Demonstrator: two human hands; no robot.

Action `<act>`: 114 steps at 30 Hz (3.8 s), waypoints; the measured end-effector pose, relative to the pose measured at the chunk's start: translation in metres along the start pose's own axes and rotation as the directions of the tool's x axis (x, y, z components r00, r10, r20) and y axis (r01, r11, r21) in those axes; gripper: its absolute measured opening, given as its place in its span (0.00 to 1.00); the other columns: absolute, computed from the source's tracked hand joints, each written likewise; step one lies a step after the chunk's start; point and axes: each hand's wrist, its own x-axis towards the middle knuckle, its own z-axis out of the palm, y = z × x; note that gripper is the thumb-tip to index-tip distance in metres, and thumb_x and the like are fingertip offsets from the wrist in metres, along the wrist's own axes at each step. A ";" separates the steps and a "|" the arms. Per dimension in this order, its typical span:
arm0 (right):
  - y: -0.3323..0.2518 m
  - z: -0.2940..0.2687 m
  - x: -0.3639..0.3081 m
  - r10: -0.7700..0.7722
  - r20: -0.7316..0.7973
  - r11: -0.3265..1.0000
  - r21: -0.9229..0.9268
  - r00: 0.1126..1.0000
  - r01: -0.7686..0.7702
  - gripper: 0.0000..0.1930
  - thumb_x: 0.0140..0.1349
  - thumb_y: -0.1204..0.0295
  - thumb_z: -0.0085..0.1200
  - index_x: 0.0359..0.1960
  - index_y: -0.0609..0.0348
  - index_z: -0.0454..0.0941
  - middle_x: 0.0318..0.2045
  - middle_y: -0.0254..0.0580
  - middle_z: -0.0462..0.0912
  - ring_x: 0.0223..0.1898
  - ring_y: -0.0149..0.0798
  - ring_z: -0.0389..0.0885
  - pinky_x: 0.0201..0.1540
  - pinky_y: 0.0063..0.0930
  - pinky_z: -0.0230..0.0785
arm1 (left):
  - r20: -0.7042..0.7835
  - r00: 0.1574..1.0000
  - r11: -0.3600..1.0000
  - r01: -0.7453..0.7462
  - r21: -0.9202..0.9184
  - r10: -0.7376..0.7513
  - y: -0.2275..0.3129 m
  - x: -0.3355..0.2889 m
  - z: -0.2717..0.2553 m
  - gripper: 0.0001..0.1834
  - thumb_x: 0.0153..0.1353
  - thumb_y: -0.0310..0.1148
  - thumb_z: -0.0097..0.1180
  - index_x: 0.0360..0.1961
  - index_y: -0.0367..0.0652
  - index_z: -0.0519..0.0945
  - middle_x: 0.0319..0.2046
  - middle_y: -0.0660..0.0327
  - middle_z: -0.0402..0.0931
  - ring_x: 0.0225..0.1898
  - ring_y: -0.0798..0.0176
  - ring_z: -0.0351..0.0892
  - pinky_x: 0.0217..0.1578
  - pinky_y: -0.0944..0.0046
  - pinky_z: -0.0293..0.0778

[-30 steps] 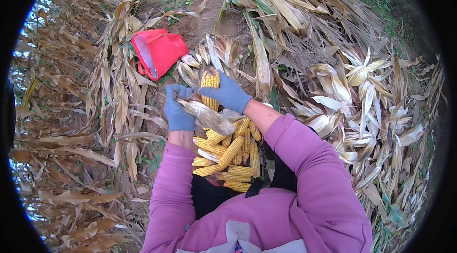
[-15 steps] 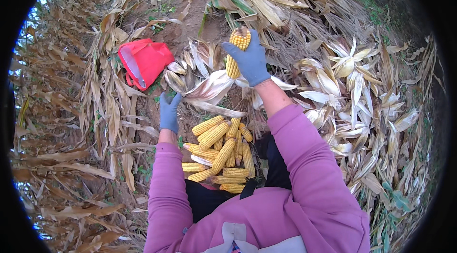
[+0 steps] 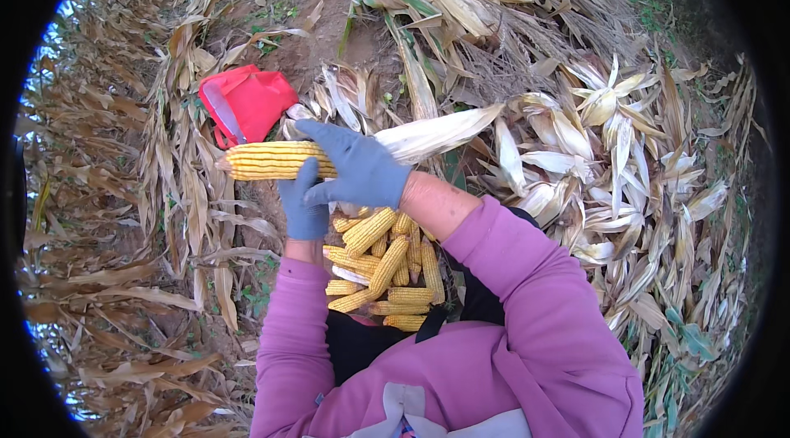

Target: The person sits on the ground in a cornfield and shucks corn cobs by hand, removing the husks and placing the cleaned cobs into a pile on their lap. The husks are discarded to the side.

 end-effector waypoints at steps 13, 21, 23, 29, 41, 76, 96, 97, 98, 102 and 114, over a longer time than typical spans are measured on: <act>0.039 0.013 -0.006 0.252 0.389 0.915 0.202 0.886 -0.349 0.30 0.43 0.60 0.66 0.50 0.54 0.73 0.41 0.50 0.81 0.42 0.46 0.81 0.47 0.32 0.71 | 0.031 0.988 0.946 -0.133 -0.294 0.149 0.041 -0.004 0.001 0.31 0.51 0.39 0.63 0.52 0.36 0.66 0.45 0.54 0.72 0.48 0.59 0.72 0.51 0.59 0.68; 0.020 0.030 -0.018 0.350 0.342 0.935 -0.071 0.872 -0.347 0.22 0.46 0.57 0.63 0.41 0.54 0.77 0.36 0.49 0.82 0.38 0.51 0.81 0.44 0.36 0.72 | 0.098 0.980 0.972 -0.188 0.141 0.175 0.055 -0.023 0.012 0.27 0.48 0.29 0.61 0.49 0.36 0.67 0.41 0.55 0.73 0.44 0.60 0.74 0.49 0.60 0.69; 0.022 0.033 -0.020 0.423 0.330 0.906 -0.160 0.844 -0.391 0.20 0.47 0.56 0.60 0.37 0.56 0.78 0.34 0.51 0.82 0.37 0.51 0.80 0.42 0.36 0.72 | 0.161 0.976 0.936 -0.188 0.297 0.145 0.062 -0.032 0.022 0.25 0.47 0.26 0.62 0.48 0.35 0.69 0.41 0.55 0.74 0.43 0.60 0.74 0.49 0.60 0.70; 0.035 0.021 -0.030 0.521 0.289 0.822 -0.424 0.803 -0.381 0.15 0.53 0.57 0.53 0.34 0.55 0.80 0.32 0.51 0.82 0.34 0.51 0.82 0.39 0.37 0.74 | 0.648 0.661 0.498 -0.735 0.460 0.378 0.055 -0.050 0.058 0.26 0.49 0.28 0.65 0.48 0.39 0.69 0.43 0.58 0.74 0.41 0.65 0.74 0.45 0.65 0.72; -0.066 -0.272 -0.051 -0.074 -0.626 -0.003 -0.779 0.777 -0.627 0.33 0.44 0.59 0.63 0.54 0.58 0.69 0.49 0.52 0.73 0.53 0.51 0.70 0.56 0.39 0.62 | 0.084 0.964 0.769 0.147 0.622 -0.253 -0.012 -0.012 -0.083 0.25 0.50 0.41 0.66 0.43 0.35 0.73 0.33 0.58 0.77 0.33 0.65 0.75 0.37 0.63 0.71; 0.074 -0.043 -0.020 0.338 0.639 0.932 -0.329 0.691 -0.152 0.20 0.58 0.57 0.54 0.49 0.51 0.71 0.40 0.49 0.78 0.41 0.54 0.77 0.43 0.45 0.69 | -0.595 0.760 0.695 0.576 0.429 -0.263 -0.315 0.080 -0.223 0.25 0.57 0.48 0.56 0.41 0.34 0.75 0.29 0.56 0.76 0.33 0.59 0.76 0.35 0.59 0.70; 0.075 -0.041 -0.003 0.258 0.576 0.962 -0.229 0.775 -0.150 0.22 0.59 0.56 0.53 0.50 0.54 0.71 0.41 0.48 0.77 0.43 0.53 0.76 0.45 0.44 0.69 | -0.325 0.931 0.517 0.198 0.833 0.167 -0.092 0.133 -0.164 0.15 0.59 0.38 0.50 0.28 0.32 0.73 0.21 0.45 0.70 0.23 0.55 0.68 0.28 0.56 0.65; 0.069 -0.037 -0.002 0.260 0.585 0.962 -0.230 0.768 -0.150 0.22 0.59 0.56 0.53 0.51 0.54 0.70 0.42 0.48 0.77 0.44 0.53 0.76 0.46 0.43 0.68 | -0.280 0.944 0.517 0.154 0.842 0.174 -0.058 0.123 -0.152 0.15 0.59 0.37 0.50 0.28 0.33 0.73 0.19 0.48 0.69 0.22 0.60 0.68 0.26 0.58 0.65; 0.063 -0.031 -0.001 0.256 0.597 0.963 -0.229 0.761 -0.144 0.22 0.59 0.56 0.52 0.51 0.55 0.70 0.42 0.48 0.77 0.44 0.53 0.76 0.46 0.43 0.68 | -0.238 0.954 0.514 0.114 0.850 0.183 -0.023 0.110 -0.141 0.14 0.59 0.36 0.50 0.27 0.33 0.73 0.17 0.50 0.67 0.20 0.64 0.67 0.24 0.61 0.64; 0.046 -0.003 -0.013 0.213 0.359 0.969 -0.197 0.909 -0.149 0.31 0.58 0.56 0.54 0.61 0.55 0.61 0.53 0.54 0.71 0.52 0.55 0.73 0.54 0.41 0.66 | -0.035 0.998 0.719 -0.008 0.695 0.045 0.077 0.042 -0.061 0.12 0.58 0.31 0.53 0.22 0.35 0.70 0.14 0.60 0.63 0.19 0.73 0.60 0.21 0.67 0.61; -0.013 0.009 -0.053 0.182 0.311 0.968 0.109 0.933 -0.226 0.31 0.61 0.51 0.49 0.59 0.61 0.62 0.39 0.62 0.78 0.44 0.56 0.78 0.45 0.41 0.69 | 0.037 0.993 0.897 -0.114 0.428 0.109 0.080 -0.057 0.004 0.06 0.59 0.28 0.53 0.29 0.36 0.73 0.23 0.67 0.67 0.25 0.76 0.62 0.26 0.72 0.63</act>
